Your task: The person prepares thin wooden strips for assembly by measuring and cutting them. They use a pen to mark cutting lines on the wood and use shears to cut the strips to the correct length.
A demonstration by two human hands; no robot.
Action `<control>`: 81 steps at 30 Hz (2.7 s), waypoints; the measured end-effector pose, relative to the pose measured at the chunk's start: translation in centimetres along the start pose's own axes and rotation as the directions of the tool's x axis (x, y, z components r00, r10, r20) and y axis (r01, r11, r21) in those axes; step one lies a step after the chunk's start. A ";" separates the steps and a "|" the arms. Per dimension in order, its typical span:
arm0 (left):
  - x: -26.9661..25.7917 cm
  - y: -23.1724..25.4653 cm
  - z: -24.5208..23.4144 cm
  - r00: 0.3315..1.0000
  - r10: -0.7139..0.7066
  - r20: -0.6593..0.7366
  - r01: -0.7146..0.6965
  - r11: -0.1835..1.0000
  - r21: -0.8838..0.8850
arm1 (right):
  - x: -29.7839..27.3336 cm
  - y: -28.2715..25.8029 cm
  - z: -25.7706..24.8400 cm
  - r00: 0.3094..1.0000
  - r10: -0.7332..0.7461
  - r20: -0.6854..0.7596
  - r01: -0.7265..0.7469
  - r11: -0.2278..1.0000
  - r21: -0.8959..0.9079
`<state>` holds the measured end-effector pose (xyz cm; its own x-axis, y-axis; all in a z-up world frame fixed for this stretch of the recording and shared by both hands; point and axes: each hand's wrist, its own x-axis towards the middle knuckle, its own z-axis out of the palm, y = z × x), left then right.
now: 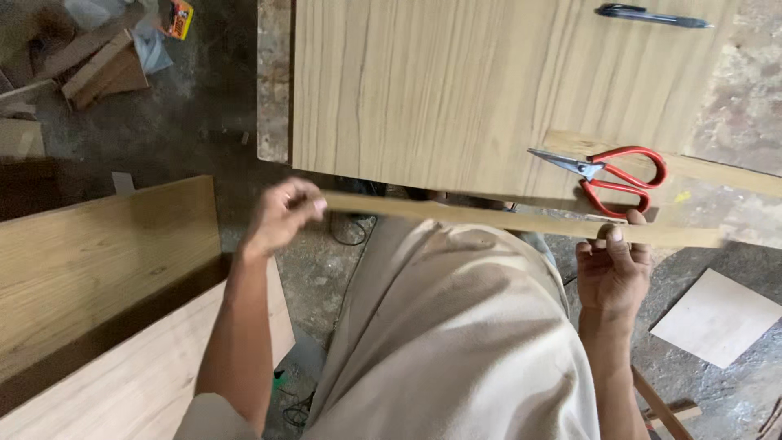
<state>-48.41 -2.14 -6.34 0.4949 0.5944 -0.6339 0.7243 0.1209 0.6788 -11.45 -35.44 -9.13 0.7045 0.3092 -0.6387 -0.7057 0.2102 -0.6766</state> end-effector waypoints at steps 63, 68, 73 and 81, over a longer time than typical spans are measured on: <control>5.2 -4.2 5.7 0.684 -0.231 -0.692 0.088 0.968 -0.236 | 5.9 1.6 -2.6 0.805 -0.479 -0.351 0.421 0.877 -0.231; 6.1 -5.6 5.2 0.637 -0.171 -0.751 0.003 0.976 -0.220 | 6.0 1.4 -2.5 0.803 -0.485 -0.347 0.432 0.874 -0.221; 5.4 -4.1 5.6 0.636 -0.264 -0.725 0.097 0.960 -0.264 | 6.5 1.4 -3.5 0.831 -0.466 -0.304 0.428 0.884 -0.187; 5.8 -5.5 5.0 0.644 -0.111 -0.757 -0.037 0.984 -0.176 | 7.7 2.7 -5.6 0.822 -0.486 -0.298 0.383 0.858 -0.343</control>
<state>-47.14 -3.32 -15.61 -0.1250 0.9712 -0.2028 0.6098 0.2364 0.7564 -7.46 -37.72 -17.93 0.9442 -0.1242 -0.3052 -0.3098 -0.0191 -0.9506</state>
